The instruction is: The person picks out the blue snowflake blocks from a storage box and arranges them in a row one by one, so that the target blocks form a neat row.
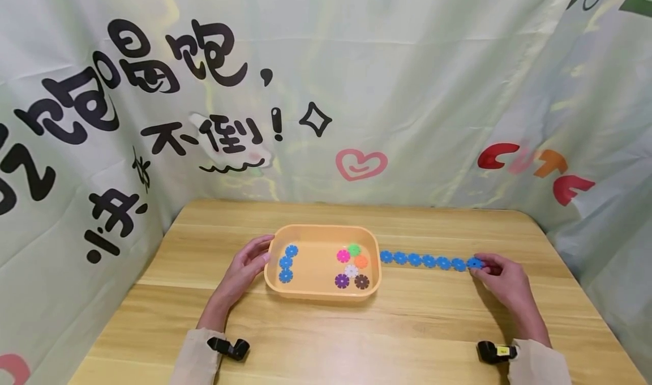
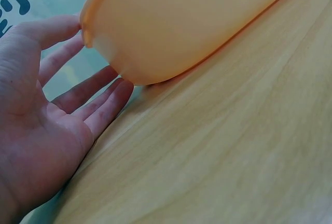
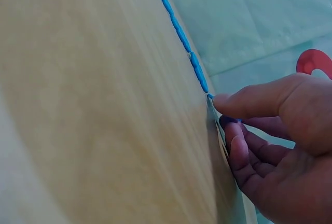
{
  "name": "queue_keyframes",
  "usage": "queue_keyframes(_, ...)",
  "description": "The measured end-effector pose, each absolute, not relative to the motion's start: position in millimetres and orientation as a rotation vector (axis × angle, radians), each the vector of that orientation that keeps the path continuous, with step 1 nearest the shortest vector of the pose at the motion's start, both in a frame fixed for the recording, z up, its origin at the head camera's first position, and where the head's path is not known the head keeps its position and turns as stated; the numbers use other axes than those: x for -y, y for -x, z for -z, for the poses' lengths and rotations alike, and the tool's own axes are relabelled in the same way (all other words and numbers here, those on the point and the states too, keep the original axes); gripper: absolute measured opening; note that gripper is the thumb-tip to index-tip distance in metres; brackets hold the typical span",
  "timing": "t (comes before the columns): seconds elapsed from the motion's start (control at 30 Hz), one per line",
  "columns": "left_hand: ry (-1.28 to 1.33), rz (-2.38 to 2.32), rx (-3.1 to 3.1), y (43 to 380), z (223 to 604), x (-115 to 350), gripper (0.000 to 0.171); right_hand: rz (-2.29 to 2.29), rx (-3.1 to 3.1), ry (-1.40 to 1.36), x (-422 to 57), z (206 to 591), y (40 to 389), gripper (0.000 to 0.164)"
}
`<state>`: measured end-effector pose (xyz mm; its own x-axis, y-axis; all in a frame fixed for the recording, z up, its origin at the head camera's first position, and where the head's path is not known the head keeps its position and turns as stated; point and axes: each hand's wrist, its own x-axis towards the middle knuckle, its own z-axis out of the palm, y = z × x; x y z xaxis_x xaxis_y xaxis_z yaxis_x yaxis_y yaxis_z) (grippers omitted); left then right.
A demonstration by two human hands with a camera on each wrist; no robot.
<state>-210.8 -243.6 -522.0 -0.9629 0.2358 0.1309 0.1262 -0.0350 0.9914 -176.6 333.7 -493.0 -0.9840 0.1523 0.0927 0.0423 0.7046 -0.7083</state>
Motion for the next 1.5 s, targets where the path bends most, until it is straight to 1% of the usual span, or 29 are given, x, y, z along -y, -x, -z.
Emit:
queue_keyframes(0.43,-0.392,-2.175,-2.125,211,522,244,0.047,-1.096,2.825,0.171,-335,492,178,0.041)
queue_keyframes(0.8,-0.391,-2.175,-2.113,211,521,244,0.047,-1.148,2.845,0.168,-337,492,178,0.043)
queue_keyframes(1.0,-0.388,-2.177,-2.115,211,521,244,0.047,-1.145,2.815,0.133,-338,493,177,0.041)
queue_keyframes(1.13,-0.386,-2.168,-2.124,211,522,244,0.046,-1.175,2.775,0.163,-337,493,175,0.039)
queue_keyframes(1.23,-0.387,-2.163,-2.123,211,523,244,0.046,-1.25,2.715,0.171,-335,490,173,0.04)
queue_keyframes(1.4,-0.396,-2.163,-2.123,212,523,244,0.047,-1.349,2.628,0.08,-327,475,172,0.043)
queue_keyframes(1.5,-0.398,-2.166,-2.121,212,523,245,0.047,-1.341,2.603,0.036,-320,465,172,0.042)
